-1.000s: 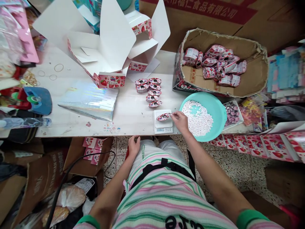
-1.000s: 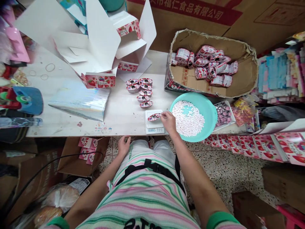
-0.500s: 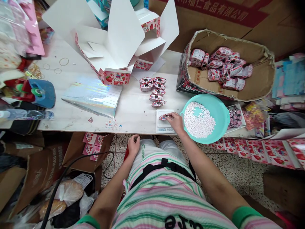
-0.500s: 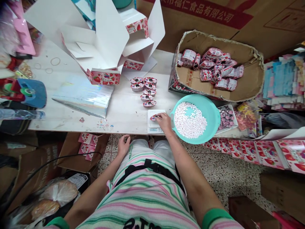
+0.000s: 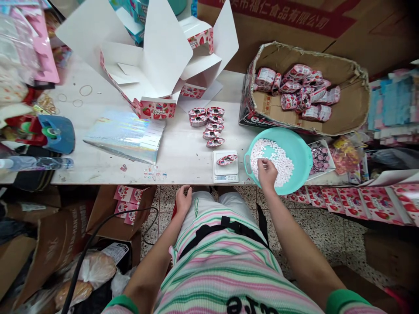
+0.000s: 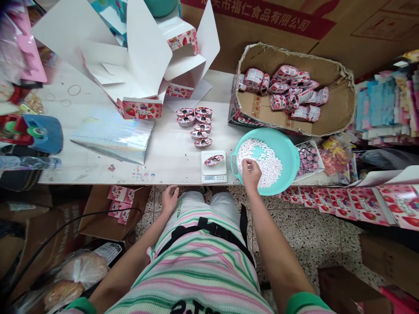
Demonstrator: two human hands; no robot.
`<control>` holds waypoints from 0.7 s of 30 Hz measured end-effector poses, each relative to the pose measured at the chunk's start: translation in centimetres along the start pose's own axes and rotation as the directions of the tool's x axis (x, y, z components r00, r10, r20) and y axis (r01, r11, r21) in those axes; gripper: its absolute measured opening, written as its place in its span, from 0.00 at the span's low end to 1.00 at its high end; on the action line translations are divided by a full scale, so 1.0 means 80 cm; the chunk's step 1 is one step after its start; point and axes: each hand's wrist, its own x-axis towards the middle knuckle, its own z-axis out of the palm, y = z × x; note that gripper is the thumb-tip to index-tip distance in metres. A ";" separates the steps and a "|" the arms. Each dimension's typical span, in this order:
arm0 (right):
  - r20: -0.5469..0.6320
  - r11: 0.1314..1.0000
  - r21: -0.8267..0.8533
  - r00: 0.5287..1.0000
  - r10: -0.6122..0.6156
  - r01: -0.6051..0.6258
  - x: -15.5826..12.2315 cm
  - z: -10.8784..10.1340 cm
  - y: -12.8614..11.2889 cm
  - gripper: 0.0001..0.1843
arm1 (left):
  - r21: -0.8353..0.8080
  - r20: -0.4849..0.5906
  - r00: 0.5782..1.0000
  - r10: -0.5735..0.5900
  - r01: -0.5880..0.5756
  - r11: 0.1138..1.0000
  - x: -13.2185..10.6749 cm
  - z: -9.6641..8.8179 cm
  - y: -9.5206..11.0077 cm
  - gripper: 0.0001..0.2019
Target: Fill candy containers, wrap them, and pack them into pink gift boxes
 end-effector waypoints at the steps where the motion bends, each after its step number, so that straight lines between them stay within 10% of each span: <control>1: -0.037 0.999 -0.016 0.998 0.045 -0.046 0.000 -0.009 0.012 0.20 | 0.001 0.002 1.000 0.004 -0.004 1.000 0.001 0.000 0.000 0.10; 12: -0.168 0.983 -0.095 0.976 0.138 -0.156 -0.021 -0.055 0.066 0.21 | 0.020 0.042 0.998 0.052 -0.053 0.998 0.007 0.008 0.011 0.10; 21: 0.014 0.980 -0.173 0.995 0.103 -0.099 -0.016 -0.049 0.091 0.21 | 0.041 0.065 0.995 0.074 -0.076 0.996 0.008 0.010 0.019 0.12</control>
